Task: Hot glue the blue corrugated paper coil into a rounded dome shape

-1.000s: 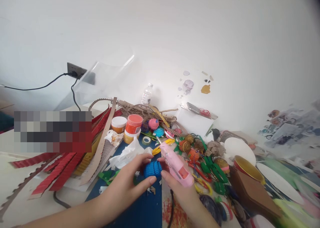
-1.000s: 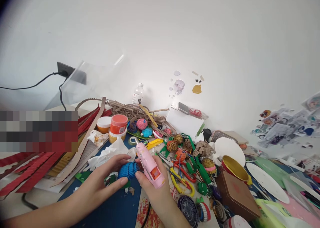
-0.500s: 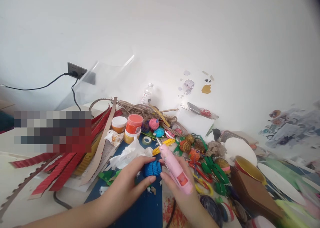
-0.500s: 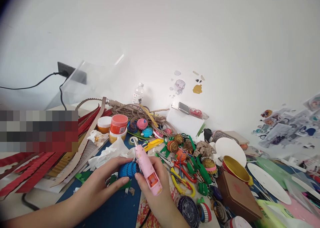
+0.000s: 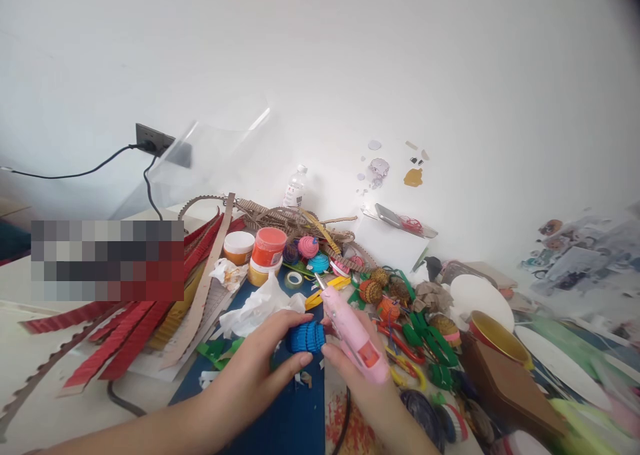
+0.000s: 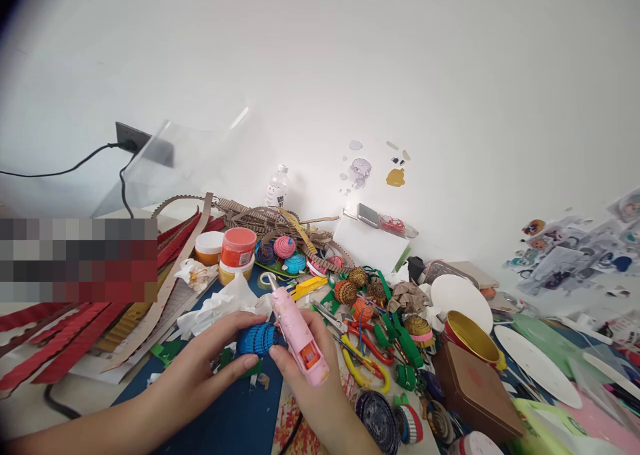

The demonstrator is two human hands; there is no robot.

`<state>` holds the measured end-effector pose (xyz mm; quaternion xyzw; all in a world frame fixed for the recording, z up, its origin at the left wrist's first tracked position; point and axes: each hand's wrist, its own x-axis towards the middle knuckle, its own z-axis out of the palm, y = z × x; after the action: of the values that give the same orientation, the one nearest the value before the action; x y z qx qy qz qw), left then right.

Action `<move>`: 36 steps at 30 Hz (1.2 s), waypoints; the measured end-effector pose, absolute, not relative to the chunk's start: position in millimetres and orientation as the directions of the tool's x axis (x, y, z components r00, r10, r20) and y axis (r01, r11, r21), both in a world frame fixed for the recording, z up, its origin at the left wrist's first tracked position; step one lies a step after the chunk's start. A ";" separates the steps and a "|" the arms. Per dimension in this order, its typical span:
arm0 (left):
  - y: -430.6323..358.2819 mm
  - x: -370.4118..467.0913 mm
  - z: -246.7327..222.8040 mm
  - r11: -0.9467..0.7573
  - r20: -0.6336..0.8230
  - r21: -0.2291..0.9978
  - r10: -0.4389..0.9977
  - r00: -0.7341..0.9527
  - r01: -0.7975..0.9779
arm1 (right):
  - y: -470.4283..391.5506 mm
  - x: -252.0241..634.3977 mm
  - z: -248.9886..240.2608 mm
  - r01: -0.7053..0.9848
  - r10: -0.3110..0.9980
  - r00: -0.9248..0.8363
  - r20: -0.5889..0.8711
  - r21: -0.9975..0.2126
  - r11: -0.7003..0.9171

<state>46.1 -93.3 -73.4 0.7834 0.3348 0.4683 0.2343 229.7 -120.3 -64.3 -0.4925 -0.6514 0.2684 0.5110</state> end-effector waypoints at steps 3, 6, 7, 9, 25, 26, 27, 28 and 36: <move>-92.1 46.5 -74.0 -0.689 0.604 0.662 0.723 0.335 0.294 | -122.2 228.4 -61.9 0.349 0.908 -0.024 0.418 -0.848 0.399; -91.5 46.5 -74.1 -0.712 0.635 0.643 0.702 0.323 0.282 | -123.6 227.2 -59.2 0.325 0.903 -0.034 0.429 -0.849 0.416; -91.4 46.4 -74.4 -0.721 0.646 0.634 0.693 0.321 0.279 | -123.7 226.8 -58.4 0.329 0.901 -0.037 0.433 -0.846 0.420; -91.6 46.1 -75.8 -0.740 0.665 0.613 0.672 0.325 0.276 | -123.5 225.8 -57.1 0.357 0.898 -0.056 0.435 -0.832 0.425; -93.4 45.3 -78.4 -0.792 0.706 0.538 0.611 0.358 0.290 | -126.5 220.1 -51.7 0.406 0.849 -0.120 0.514 -0.755 0.515; -93.7 45.0 -78.4 -0.791 0.704 0.538 0.612 0.361 0.292 | -126.0 220.3 -52.1 0.408 0.850 -0.124 0.513 -0.754 0.514; -94.2 44.6 -78.1 -0.790 0.701 0.537 0.613 0.365 0.296 | -125.5 220.5 -52.8 0.409 0.851 -0.121 0.511 -0.756 0.512; -94.6 44.3 -77.6 -0.787 0.695 0.539 0.617 0.369 0.301 | -125.0 220.8 -53.6 0.408 0.853 -0.114 0.509 -0.759 0.507; -91.9 44.1 -78.8 -0.739 0.655 0.604 0.673 0.344 0.297 | -125.0 220.8 -56.0 0.366 0.849 -0.084 0.523 -0.776 0.514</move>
<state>44.1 -91.9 -78.8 0.7964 0.3044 0.4852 0.1940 220.8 -125.0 -56.0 -0.4349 -0.6984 0.2324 0.5187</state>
